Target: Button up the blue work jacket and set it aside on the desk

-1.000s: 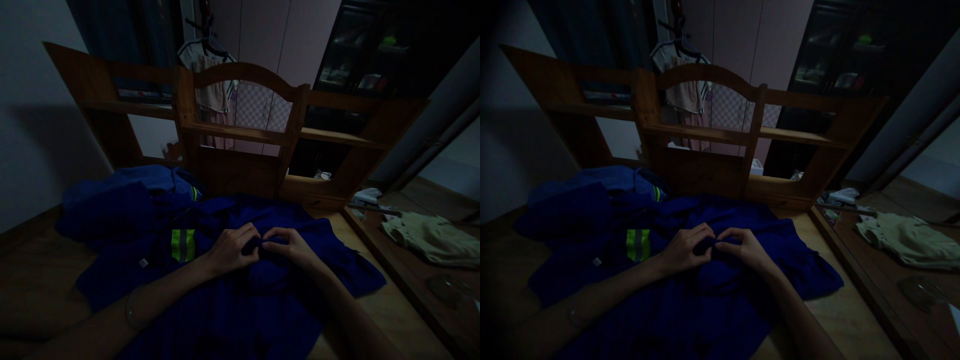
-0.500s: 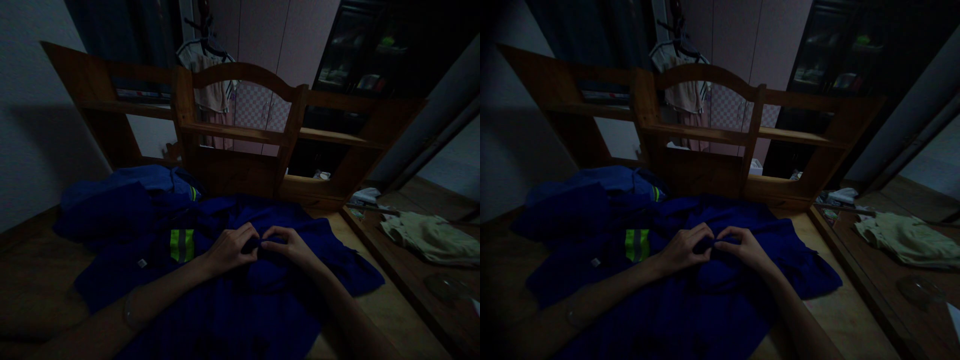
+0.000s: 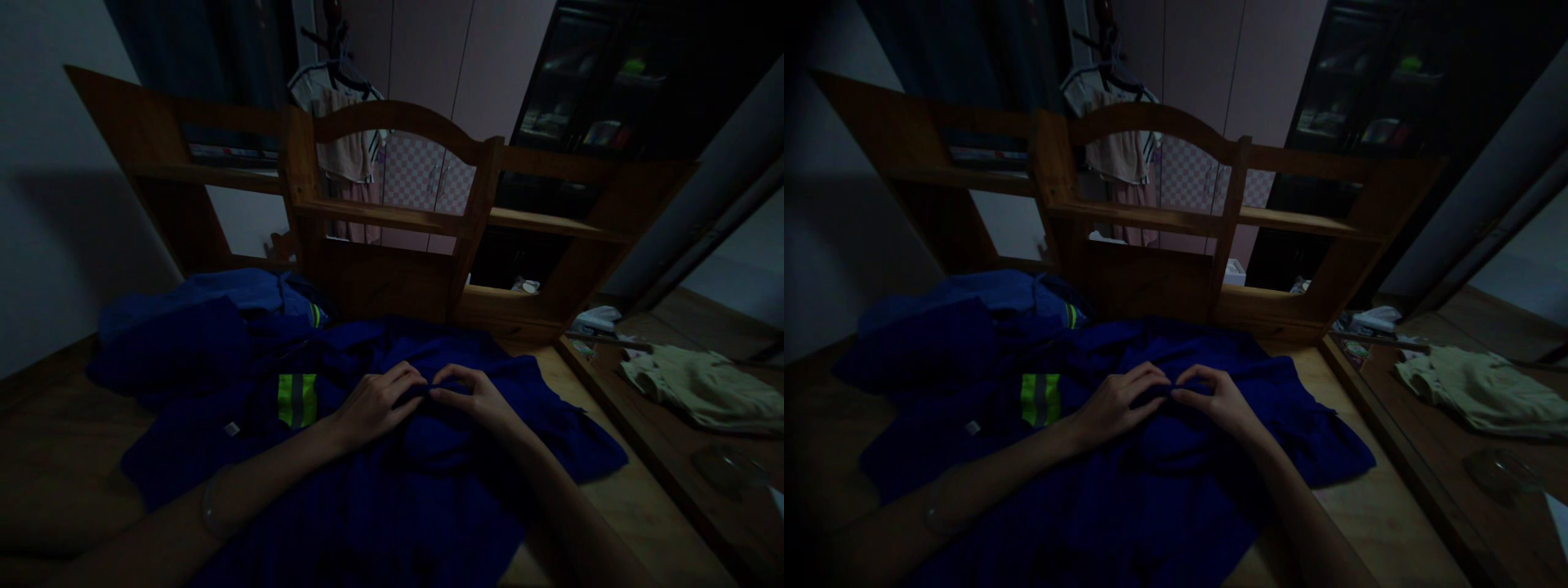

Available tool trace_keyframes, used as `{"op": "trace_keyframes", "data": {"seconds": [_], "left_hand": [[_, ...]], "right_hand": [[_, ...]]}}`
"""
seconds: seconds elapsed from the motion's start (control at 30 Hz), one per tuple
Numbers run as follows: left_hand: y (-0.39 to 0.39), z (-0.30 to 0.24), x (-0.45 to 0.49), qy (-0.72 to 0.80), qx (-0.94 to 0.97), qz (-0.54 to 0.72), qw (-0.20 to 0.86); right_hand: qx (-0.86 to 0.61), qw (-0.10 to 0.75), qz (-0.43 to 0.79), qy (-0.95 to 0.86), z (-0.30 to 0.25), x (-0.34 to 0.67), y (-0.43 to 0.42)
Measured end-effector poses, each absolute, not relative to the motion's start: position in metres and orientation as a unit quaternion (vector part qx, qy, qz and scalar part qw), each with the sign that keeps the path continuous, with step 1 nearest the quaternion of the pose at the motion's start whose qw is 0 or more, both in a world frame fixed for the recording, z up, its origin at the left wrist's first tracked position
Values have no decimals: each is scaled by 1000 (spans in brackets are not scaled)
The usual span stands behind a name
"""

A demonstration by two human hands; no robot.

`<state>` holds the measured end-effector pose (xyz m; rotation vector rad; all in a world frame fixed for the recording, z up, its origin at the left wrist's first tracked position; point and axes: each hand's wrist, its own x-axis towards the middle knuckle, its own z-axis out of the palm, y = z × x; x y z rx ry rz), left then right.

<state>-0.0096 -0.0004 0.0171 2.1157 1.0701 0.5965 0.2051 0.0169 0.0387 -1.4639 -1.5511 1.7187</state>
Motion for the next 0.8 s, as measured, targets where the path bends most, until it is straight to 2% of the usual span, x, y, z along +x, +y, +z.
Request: {"op": "trace_keyframes", "data": {"seconds": [0.43, 0.8], "left_hand": [[0, 21, -10, 409, 814, 233, 340], [-1, 21, -9, 420, 806, 247, 335]], "right_hand": [[-520, 192, 622, -553, 43, 203, 17], [-516, 231, 667, -485, 43, 202, 16]]}}
